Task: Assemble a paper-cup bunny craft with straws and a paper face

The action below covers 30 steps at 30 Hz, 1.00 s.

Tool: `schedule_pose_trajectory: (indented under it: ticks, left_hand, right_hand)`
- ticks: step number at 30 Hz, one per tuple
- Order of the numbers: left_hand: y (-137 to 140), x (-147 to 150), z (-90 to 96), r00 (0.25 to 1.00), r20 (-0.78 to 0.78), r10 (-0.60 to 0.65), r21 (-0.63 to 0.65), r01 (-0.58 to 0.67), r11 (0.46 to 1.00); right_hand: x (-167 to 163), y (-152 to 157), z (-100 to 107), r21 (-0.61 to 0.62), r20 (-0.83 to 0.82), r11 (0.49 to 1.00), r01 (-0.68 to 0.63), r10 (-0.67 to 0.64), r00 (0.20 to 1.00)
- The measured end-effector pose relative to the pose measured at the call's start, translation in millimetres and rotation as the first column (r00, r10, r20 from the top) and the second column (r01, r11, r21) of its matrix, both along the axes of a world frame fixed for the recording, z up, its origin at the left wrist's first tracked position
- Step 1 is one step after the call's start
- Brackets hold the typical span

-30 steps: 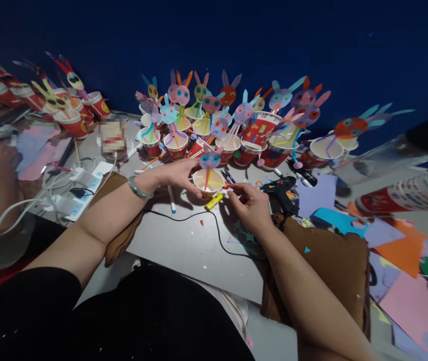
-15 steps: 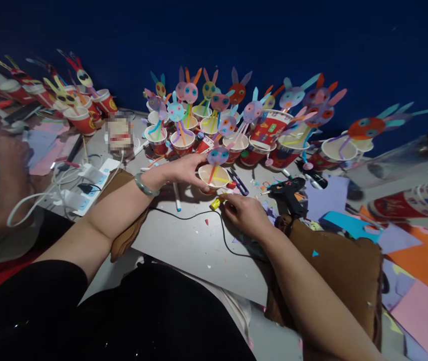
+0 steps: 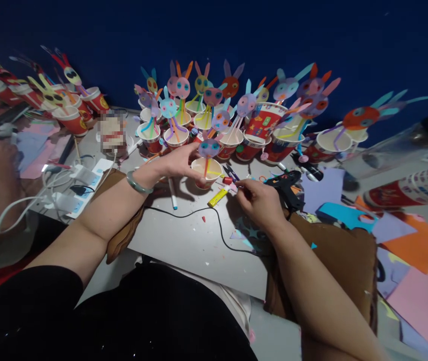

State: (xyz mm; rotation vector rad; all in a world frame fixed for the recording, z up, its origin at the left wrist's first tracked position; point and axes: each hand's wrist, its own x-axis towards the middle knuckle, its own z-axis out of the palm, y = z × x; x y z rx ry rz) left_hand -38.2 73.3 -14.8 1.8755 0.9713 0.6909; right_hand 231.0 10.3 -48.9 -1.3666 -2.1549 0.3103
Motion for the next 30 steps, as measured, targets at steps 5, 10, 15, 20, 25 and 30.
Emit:
schedule_pose_trajectory:
  ticks: [5, 10, 15, 20, 25, 30]
  left_hand:
    - [2.1, 5.0, 4.3, 0.916, 0.268, 0.298, -0.153, -0.265, 0.952]
    - [9.2, 6.2, 8.7, 0.627, 0.606, 0.489, -0.101, -0.549, 0.830]
    - [-3.6, 12.7, 12.3, 0.587, 0.662, 0.467, 0.052, -0.656, 0.753]
    - [-34.0, 18.0, 38.4, 0.636, 0.656, 0.405, 0.208, -0.669, 0.714]
    - [-62.4, -1.8, 84.2, 0.731, 0.647, 0.215, 0.442, -0.590, 0.676]
    - [-89.7, -41.8, 81.7, 0.929, 0.170, 0.329, 0.557, -0.366, 0.746]
  right_hand:
    - [-3.3, -4.1, 10.7, 0.040, -0.208, 0.984, 0.172, -0.160, 0.965]
    - [-1.7, 0.1, 14.7, 0.050, -0.617, 0.939, 0.340, -0.239, 0.750]
    - [1.8, 14.8, 16.5, -0.113, -0.856, 0.922, 0.369, -0.279, 0.435]
    - [3.0, 23.1, 19.9, -0.263, -0.879, 0.913, 0.312, -0.360, 0.312]
    - [-5.8, 17.2, 18.1, -0.222, -0.891, 0.936, 0.272, -0.308, 0.332]
    - [-14.9, 11.5, 15.5, -0.174, -0.891, 0.951, 0.255, -0.262, 0.371]
